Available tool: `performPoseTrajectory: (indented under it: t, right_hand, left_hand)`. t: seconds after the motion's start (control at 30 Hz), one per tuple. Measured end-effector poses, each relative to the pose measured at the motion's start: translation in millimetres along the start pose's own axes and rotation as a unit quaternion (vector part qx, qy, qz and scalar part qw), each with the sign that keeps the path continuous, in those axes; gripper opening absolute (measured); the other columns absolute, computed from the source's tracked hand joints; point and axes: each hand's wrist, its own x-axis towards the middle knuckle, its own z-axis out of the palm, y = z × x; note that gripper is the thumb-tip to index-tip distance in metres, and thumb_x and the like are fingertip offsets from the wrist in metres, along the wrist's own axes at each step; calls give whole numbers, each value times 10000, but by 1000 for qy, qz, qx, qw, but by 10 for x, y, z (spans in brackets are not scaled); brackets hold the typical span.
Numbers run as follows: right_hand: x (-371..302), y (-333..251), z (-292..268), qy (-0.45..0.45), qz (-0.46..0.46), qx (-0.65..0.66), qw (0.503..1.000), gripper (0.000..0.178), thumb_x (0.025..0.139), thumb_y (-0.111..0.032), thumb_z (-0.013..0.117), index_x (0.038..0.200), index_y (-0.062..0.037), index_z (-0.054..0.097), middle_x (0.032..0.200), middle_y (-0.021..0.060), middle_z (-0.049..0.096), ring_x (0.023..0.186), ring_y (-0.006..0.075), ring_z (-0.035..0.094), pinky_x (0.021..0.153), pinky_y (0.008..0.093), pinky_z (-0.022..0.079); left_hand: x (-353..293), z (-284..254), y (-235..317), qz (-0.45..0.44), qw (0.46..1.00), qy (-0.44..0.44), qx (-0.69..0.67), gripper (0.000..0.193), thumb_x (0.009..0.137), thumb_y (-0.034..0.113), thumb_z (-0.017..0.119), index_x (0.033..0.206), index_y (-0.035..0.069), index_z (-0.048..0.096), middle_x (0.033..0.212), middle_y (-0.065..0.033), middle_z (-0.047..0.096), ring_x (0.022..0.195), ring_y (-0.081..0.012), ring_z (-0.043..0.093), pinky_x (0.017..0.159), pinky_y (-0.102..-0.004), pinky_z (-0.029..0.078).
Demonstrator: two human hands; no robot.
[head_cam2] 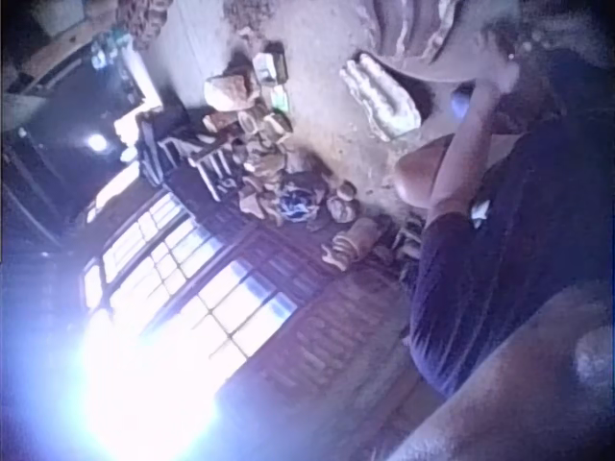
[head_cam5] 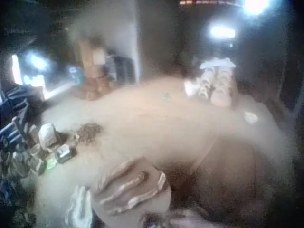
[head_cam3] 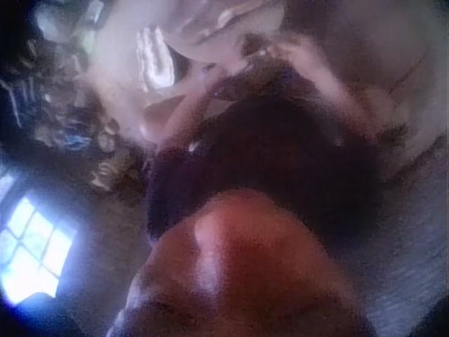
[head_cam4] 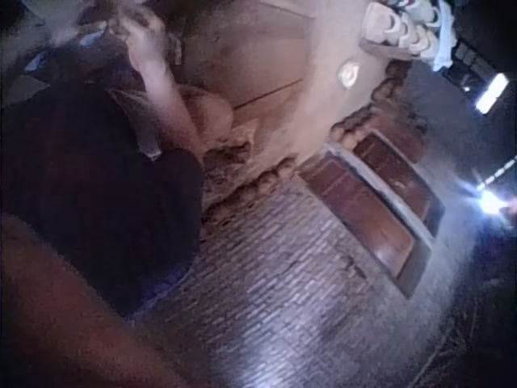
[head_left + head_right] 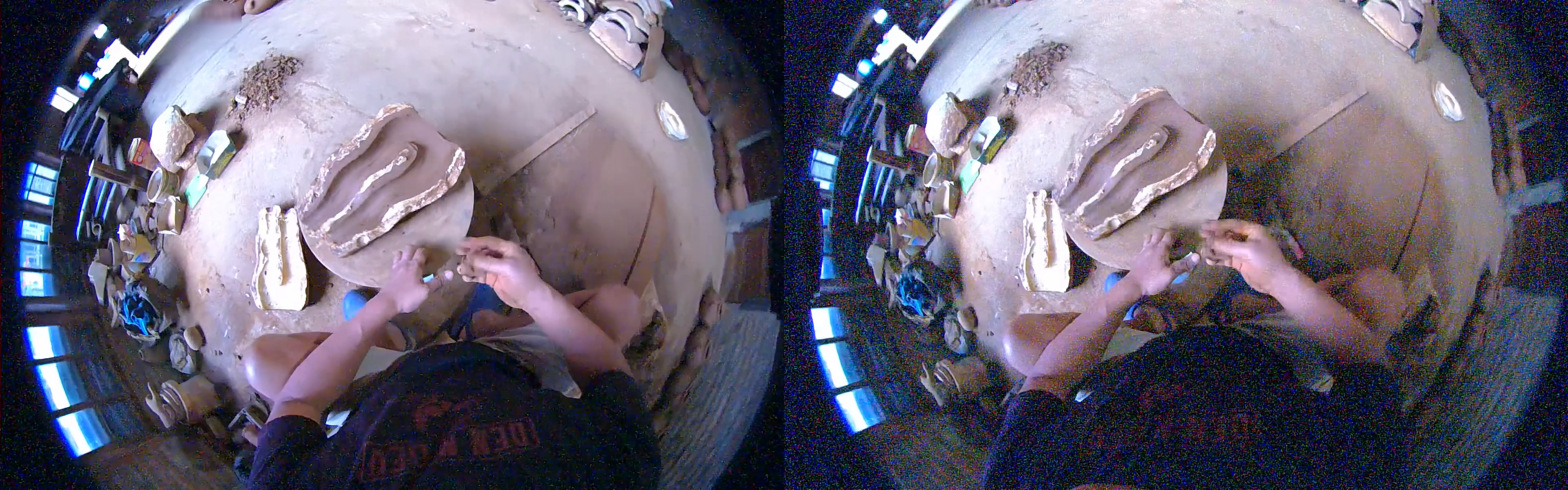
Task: The person forms clay objects by hand within large ceramic molds, pressing clay against the walls and smoothing the interior with their fingers.
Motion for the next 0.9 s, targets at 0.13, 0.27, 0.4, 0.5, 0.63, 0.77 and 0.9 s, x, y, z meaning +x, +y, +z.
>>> performPoseTrajectory:
  t: [0.13, 0.27, 0.4, 0.5, 0.63, 0.77, 0.9]
  right_hand:
    - [196, 239, -127, 17, 29, 53, 998, 332, 1098, -233, 524, 1274, 19, 651, 1100, 125, 726, 899, 158, 663, 715, 286, 492]
    - [313, 443, -506, -50, 63, -55, 995, 411, 1098, -355, 535, 991, -9, 729, 765, 46, 660, 665, 114, 598, 563, 265, 418]
    - [574, 324, -385, 29, 54, -271, 961, 430, 1063, -380, 601, 922, 8, 722, 658, 16, 578, 577, 111, 539, 518, 280, 404]
    - [1005, 74, -300, -17, -126, -453, 882, 384, 1017, -371, 644, 1116, -12, 737, 795, 73, 675, 698, 169, 637, 652, 339, 505]
    - [1742, -372, 41, -45, -178, -618, 765, 409, 997, -319, 592, 1316, -83, 687, 1071, 209, 749, 978, 358, 735, 886, 448, 562]
    - [2558, -420, 148, -59, -212, -697, 683, 383, 934, -227, 544, 1221, -54, 729, 1082, 257, 726, 1010, 408, 718, 912, 497, 556]
    - [2721, -373, 340, -134, -100, -810, 562, 362, 870, -179, 527, 1094, 8, 741, 1062, 277, 720, 993, 436, 711, 886, 521, 557]
  left_hand:
    - [30, -248, -41, 25, 979, -20, -202, 595, 991, 490, 649, 1293, -21, 618, 1122, -244, 670, 1112, -376, 667, 989, -460, 509]
    - [111, -625, -546, 95, 899, 418, -88, 317, 1042, 293, 600, 1120, -7, 662, 1061, -213, 653, 1006, -388, 633, 907, -466, 497]
    - [286, -1011, -1021, -1, 863, 505, -19, 354, 1078, 261, 489, 1153, -35, 668, 1106, -229, 648, 1071, -404, 608, 965, -474, 469]
    - [537, -853, -1473, -19, 880, 474, -16, 396, 1090, 273, 457, 1285, -22, 635, 1229, -244, 644, 1169, -413, 590, 1027, -466, 456]
    - [813, -305, -1929, 19, 893, 446, 52, 507, 1104, 298, 357, 1486, 1, 506, 1466, -239, 550, 1375, -384, 482, 1184, -508, 291]
    - [907, -32, -1883, -9, 870, 479, 116, 516, 1101, 285, 315, 1478, -7, 513, 1481, -197, 558, 1374, -353, 490, 1196, -495, 257]
    - [845, 19, -1534, -54, 869, 490, 32, 527, 1104, 297, 300, 1487, -1, 507, 1501, -168, 554, 1390, -324, 488, 1205, -498, 240]
